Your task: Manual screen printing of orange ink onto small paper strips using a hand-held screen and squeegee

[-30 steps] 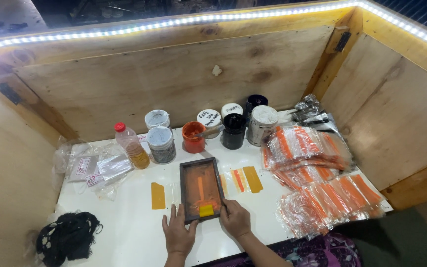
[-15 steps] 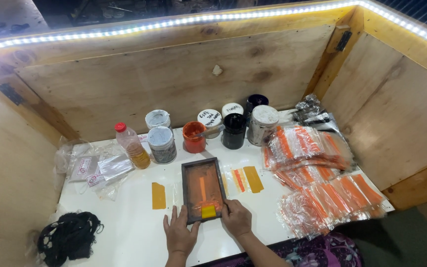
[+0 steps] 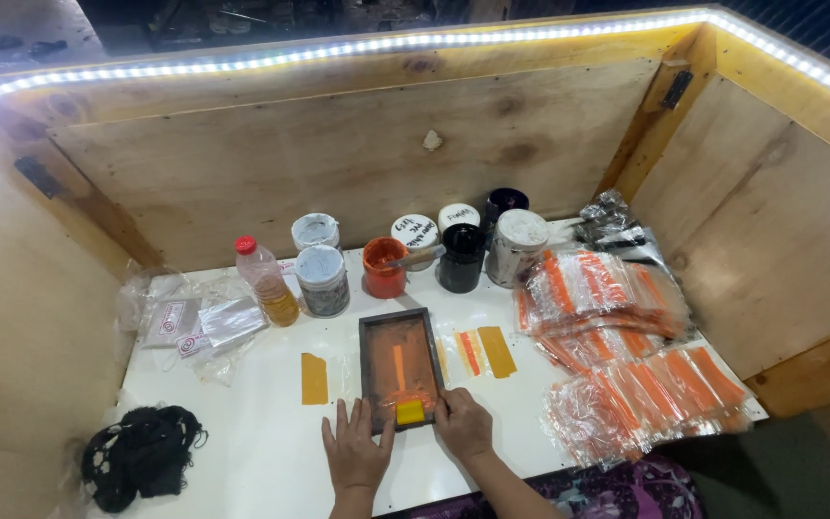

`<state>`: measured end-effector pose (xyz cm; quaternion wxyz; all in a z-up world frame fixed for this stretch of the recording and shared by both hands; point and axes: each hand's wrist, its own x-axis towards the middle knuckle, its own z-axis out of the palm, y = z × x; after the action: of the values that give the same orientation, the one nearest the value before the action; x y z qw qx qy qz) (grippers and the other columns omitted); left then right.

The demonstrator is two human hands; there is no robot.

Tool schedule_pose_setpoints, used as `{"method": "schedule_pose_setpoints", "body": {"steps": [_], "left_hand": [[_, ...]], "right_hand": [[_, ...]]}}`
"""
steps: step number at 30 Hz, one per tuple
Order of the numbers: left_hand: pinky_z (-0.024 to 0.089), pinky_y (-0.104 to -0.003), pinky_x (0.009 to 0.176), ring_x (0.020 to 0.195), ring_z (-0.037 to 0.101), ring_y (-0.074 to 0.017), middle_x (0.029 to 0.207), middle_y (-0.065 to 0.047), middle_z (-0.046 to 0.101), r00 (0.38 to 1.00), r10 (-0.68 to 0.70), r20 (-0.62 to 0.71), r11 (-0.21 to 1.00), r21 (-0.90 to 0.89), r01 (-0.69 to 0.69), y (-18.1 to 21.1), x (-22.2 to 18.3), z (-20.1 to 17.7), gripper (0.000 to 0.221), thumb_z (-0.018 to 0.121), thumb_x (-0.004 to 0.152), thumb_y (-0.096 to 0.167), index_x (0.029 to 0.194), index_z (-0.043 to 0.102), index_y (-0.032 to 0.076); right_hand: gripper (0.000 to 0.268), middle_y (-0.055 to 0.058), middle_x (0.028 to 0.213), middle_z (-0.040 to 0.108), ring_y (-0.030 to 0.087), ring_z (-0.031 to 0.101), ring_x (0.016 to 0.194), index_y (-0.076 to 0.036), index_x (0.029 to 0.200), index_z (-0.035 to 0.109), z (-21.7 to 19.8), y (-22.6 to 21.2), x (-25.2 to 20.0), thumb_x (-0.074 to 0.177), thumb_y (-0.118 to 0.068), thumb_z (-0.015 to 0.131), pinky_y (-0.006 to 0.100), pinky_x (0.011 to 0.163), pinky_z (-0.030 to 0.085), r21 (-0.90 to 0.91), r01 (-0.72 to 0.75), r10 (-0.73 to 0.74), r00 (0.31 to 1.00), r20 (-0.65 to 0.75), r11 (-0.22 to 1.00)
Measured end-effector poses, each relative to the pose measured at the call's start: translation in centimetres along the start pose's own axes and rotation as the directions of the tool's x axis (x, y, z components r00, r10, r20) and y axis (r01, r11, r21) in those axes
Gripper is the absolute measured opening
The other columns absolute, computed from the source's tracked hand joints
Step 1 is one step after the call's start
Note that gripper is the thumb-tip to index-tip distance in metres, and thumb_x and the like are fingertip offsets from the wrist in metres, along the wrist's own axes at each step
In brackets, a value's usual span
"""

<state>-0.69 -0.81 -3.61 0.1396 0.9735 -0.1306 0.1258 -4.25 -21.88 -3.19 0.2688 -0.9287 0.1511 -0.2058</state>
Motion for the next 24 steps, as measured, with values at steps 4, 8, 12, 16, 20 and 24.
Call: {"method": "schedule_pose_setpoints", "body": {"steps": [4, 8, 12, 16, 20, 24], "left_hand": [[0.022, -0.06, 0.123, 0.15, 0.038, -0.0313, 0.145, -0.003, 0.06, 0.997, -0.037, 0.061, 0.999, -0.034, 0.039, 0.2, 0.2, -1.3, 0.072, 0.05, 0.093, 0.066, 0.145, 0.055, 0.017], [0.02, -0.064, 0.122, 0.151, 0.035, -0.0337, 0.153, -0.006, 0.053, 0.997, 0.033, -0.064, 0.998, -0.056, -0.037, 0.6, 0.0, -2.0, 0.073, 0.052, 0.093, 0.065, 0.146, 0.053, 0.015], [0.016, -0.067, 0.121, 0.151, 0.033, -0.0338, 0.152, -0.009, 0.053, 0.993, 0.105, -0.052, 0.988, -0.106, -0.11, 0.6, 0.1, -2.3, 0.062, 0.052, 0.094, 0.061, 0.141, 0.059, 0.021], [0.017, -0.068, 0.12, 0.149, 0.037, -0.0339, 0.147, -0.01, 0.058, 0.991, 0.105, -0.081, 0.982, -0.148, -0.116, 0.6, 0.1, -2.5, 0.055, 0.055, 0.093, 0.06, 0.132, 0.067, 0.022], [0.019, -0.069, 0.119, 0.149, 0.038, -0.034, 0.142, -0.01, 0.062, 0.992, 0.099, -0.075, 0.984, -0.142, -0.109, 0.7, 0.0, -2.8, 0.054, 0.054, 0.093, 0.059, 0.128, 0.07, 0.021], [0.02, -0.069, 0.119, 0.147, 0.04, -0.0377, 0.142, -0.011, 0.062, 0.989, 0.093, -0.113, 0.983, -0.148, -0.11, 0.6, 0.0, -2.6, 0.054, 0.055, 0.092, 0.061, 0.126, 0.071, 0.021]], "right_hand": [[0.025, -0.001, 0.098, 0.073, 0.019, 0.071, 0.084, -0.017, 0.109, 0.075, -2.1, -0.6, 0.4, 0.092, -0.03, 0.062, 0.038, 0.063, 0.058, 0.078, -0.157, 0.145, 0.979, 0.141, 0.985], [0.033, 0.004, 0.109, 0.072, 0.019, 0.072, 0.087, -0.01, 0.117, 0.07, -4.3, -2.1, 0.6, 0.094, -0.034, 0.067, 0.032, 0.063, 0.062, 0.076, 0.169, -0.175, 0.981, 0.081, 0.983], [0.031, 0.013, 0.114, 0.072, 0.027, 0.073, 0.091, -0.007, 0.11, 0.074, -4.9, -3.9, 0.7, 0.087, -0.028, 0.078, 0.035, 0.07, 0.062, 0.097, 0.411, -0.42, 0.902, 0.1, 0.906], [0.027, 0.008, 0.109, 0.073, 0.024, 0.071, 0.092, -0.008, 0.107, 0.074, -5.0, -5.2, 1.1, 0.088, -0.028, 0.077, 0.035, 0.07, 0.06, 0.096, 0.423, -0.433, 0.878, 0.205, 0.901], [0.019, 0.003, 0.096, 0.074, 0.022, 0.067, 0.078, -0.011, 0.098, 0.074, -4.8, -5.6, 1.3, 0.088, -0.028, 0.076, 0.035, 0.063, 0.054, 0.051, 0.438, -0.43, 0.842, 0.327, 0.897], [0.015, 0.006, 0.09, 0.075, 0.025, 0.068, 0.075, -0.009, 0.093, 0.074, -4.6, -5.4, 1.6, 0.089, -0.023, 0.075, 0.038, 0.06, 0.054, 0.064, 0.529, -0.522, 0.798, 0.302, 0.846]]}}
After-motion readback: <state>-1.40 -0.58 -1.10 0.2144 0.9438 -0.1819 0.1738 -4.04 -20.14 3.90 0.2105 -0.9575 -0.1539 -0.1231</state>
